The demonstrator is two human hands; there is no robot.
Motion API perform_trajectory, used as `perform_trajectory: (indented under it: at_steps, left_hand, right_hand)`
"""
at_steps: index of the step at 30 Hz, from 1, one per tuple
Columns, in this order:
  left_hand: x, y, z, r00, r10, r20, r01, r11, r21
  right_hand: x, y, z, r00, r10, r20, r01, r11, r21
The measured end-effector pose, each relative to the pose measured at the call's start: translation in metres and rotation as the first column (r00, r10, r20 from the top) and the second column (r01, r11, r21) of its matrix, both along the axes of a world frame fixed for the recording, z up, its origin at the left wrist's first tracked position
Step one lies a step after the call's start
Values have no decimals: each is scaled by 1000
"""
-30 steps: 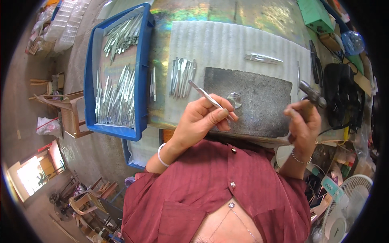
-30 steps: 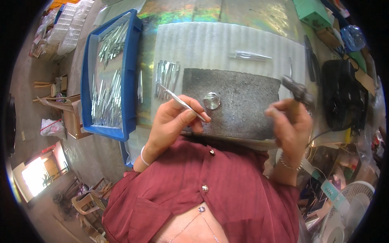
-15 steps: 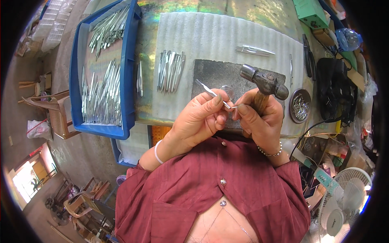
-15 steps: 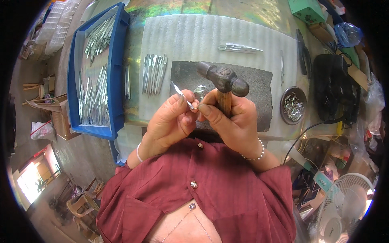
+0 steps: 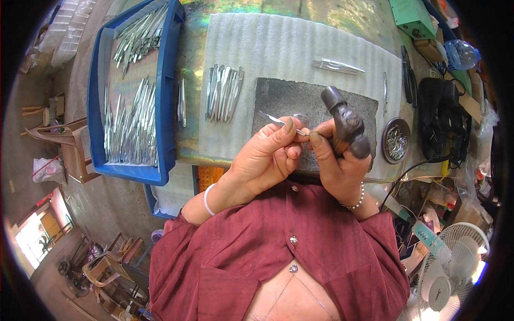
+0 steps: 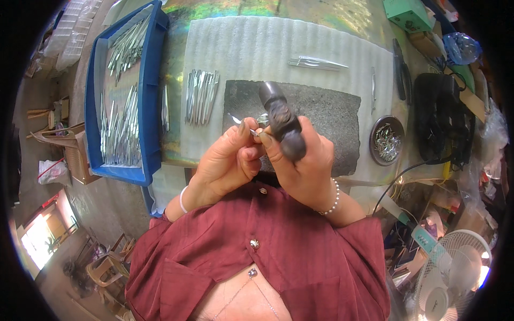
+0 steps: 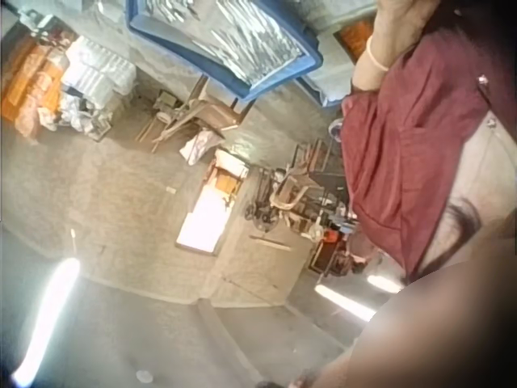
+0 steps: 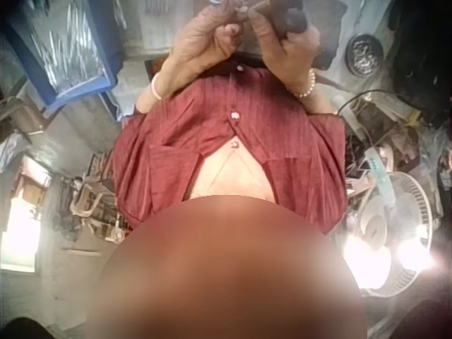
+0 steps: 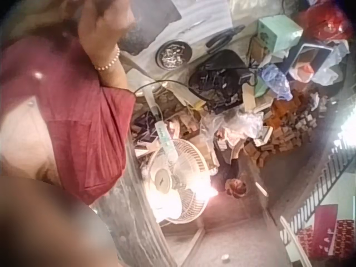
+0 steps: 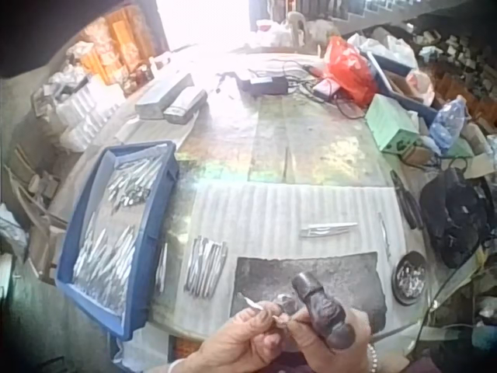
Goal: The recorder uses a hammer and a stamping tool to mark or shape small metal strips on a block.
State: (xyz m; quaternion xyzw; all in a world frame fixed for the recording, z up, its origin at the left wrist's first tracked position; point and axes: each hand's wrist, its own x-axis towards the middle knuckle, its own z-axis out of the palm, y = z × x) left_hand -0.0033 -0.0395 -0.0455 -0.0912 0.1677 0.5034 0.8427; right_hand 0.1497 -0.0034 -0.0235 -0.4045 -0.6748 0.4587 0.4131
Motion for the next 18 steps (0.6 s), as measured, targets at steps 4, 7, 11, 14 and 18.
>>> perform_trajectory:
  at_steps: [4, 7, 11, 14, 18]
  left_hand:
    - [1, 2, -4, 1000, -14, -4, 14, 1000, -19]
    - [2, 1, -7, 989, 13, -150, -18, 999, -34]
    - [-9, -3, 0, 990, 96, -106, -91, 995, 50]
    - [-22, 0, -1, 958, 184, -218, -153, 976, 154]
    - [-28, 0, -2, 893, 213, -396, -133, 966, 221]
  right_hand:
    - [-3, 3, -2, 992, -37, 119, -8, 936, 352]
    - [-2, 6, -5, 986, -1, 165, -66, 912, 405]
    - [7, 7, 9, 999, 49, -13, -51, 982, -180]
    - [21, 12, 7, 996, -20, 82, 44, 950, -309]
    - [26, 9, 0, 928, 93, 361, -28, 983, -179]
